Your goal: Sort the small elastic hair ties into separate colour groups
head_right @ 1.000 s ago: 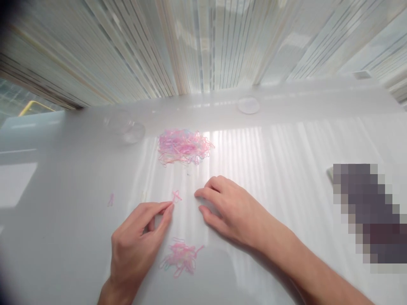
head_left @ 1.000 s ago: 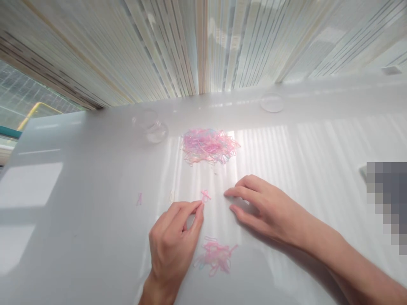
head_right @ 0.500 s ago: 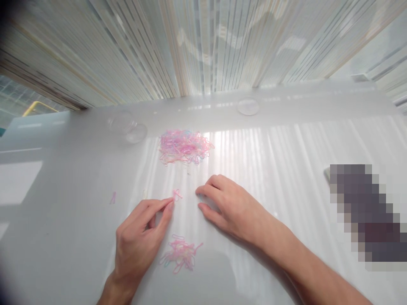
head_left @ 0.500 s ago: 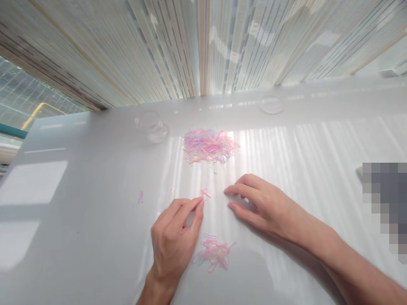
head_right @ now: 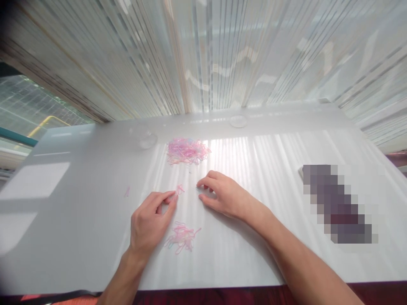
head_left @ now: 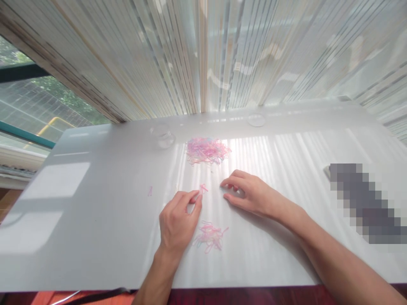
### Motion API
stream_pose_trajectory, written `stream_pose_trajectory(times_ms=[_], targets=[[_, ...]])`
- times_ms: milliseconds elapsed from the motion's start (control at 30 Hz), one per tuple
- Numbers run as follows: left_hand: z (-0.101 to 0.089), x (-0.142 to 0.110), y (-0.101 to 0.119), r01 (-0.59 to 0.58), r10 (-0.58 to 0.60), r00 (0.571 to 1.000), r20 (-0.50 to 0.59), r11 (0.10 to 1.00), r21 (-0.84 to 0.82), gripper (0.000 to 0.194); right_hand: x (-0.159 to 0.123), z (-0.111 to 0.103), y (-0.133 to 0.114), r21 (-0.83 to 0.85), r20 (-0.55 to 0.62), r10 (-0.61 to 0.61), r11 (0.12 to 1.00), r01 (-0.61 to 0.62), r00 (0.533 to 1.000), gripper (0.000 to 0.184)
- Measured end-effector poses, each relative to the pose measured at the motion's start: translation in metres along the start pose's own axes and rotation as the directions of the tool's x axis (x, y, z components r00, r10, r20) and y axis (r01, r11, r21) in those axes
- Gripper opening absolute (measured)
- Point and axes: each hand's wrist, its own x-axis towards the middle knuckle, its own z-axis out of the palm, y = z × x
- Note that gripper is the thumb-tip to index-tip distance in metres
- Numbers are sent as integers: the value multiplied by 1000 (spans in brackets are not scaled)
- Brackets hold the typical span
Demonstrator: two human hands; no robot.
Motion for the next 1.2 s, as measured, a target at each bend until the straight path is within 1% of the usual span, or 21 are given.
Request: stream_pose_trajectory(times_ms=[100, 200, 300, 467, 567, 667, 767, 867, 933, 967, 1033, 1100, 1133, 1167, 1200], targets=[[0, 0, 1, -2, 2, 1000, -2, 1000, -2, 14, 0, 2, -1, -50, -30, 8, 999, -10, 1000, 4], [-1, 0, 1, 1, -1, 1000, 3, 1000, 2, 14, 0, 4, -2, -84, -43, 19, 996, -22, 999, 7], [-2, 0, 1, 40, -40, 999, 14, 999, -9, 14, 0, 6, -4, -88, -59, 33, 995, -39, 998, 9], [-5, 1, 1, 83, -81, 996, 29, 996, -43, 17, 2, 10, -7, -32, -89, 94, 995, -97, 992, 11], [-5, 1, 1, 100, -98, 995, 26, 993, -63, 18, 5, 10, -8, -34, -101, 102, 994, -106, 990, 12], [-4, 2, 0, 114, -113, 993, 15, 990, -79, 20, 7, 6, -7, -11, -135, 138, 990, -140, 981, 11], [-8, 3, 0, 113, -111, 993, 28, 989, -100, 21, 3, -1, -6, 23, -182, 200, 980, -199, 963, 11], [-18, 1, -2, 85, -64, 989, 133, 983, -160, 19, -11, -4, -7, 32, -255, 263, 964, -263, 930, 10], [-26, -6, -5, 42, 7, 977, 213, 973, -225, 18, -23, -1, -8, 28, -328, 310, 948, -318, 892, 11], [-29, -10, -7, 20, 37, 975, 218, 967, -254, 18, -28, 3, -9, 25, -379, 332, 937, -349, 864, 13], [-34, -21, -12, -50, 111, 975, 194, 954, -294, 17, -37, 12, -12, 20, -470, 365, 915, -404, 803, 14], [-37, -33, -18, -133, 183, 973, 138, 941, -311, 17, -42, 23, -14, 18, -544, 386, 893, -450, 745, 14], [-37, -38, -21, -155, 203, 971, 125, 937, -314, 17, -44, 28, -15, 18, -570, 395, 883, -469, 721, 15], [-38, -42, -24, -167, 215, 969, 121, 932, -321, 17, -46, 32, -15, 16, -589, 398, 876, -482, 704, 15], [-37, -46, -27, -172, 223, 966, 128, 930, -324, 18, -48, 35, -16, 9, -603, 390, 876, -483, 696, 15]])
